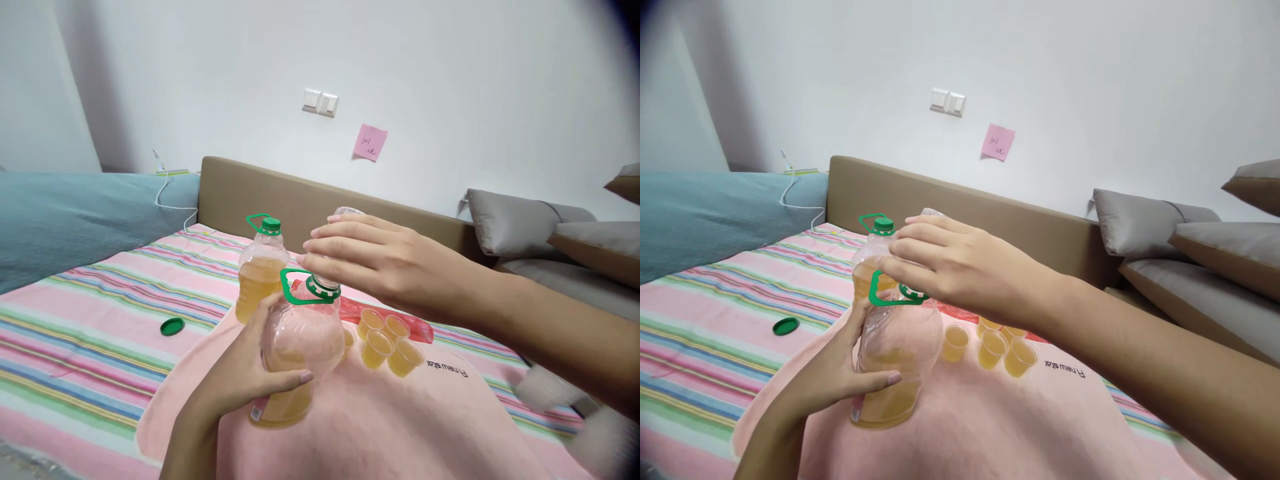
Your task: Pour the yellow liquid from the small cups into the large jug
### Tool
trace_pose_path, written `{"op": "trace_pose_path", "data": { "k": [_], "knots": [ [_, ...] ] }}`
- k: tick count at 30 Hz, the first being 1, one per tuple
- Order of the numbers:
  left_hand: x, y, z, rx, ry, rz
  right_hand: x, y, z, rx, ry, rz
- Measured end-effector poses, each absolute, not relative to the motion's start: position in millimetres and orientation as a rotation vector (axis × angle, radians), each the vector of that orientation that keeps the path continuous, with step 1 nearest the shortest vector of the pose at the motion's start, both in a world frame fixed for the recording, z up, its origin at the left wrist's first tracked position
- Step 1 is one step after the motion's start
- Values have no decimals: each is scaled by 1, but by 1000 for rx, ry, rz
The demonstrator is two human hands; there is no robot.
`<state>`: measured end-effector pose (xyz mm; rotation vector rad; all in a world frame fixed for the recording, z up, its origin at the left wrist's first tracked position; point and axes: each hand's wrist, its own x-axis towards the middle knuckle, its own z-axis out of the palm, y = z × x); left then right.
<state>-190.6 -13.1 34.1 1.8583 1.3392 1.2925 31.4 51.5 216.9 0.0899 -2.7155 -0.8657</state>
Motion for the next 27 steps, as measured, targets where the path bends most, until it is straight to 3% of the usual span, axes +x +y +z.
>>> {"op": "trace_pose_path", "data": {
  "k": [11,18,27],
  "knots": [
    [-195,-9,21,1790,1305,1333,44,80,203,-492,-2557,-9],
    [-198,-5,16,1772,1347,1402,44,92,159,-681,-1934,798],
    [-210,-6,19,1889,1522,1235,122,106,68,-818,-1277,902]
  ]
}}
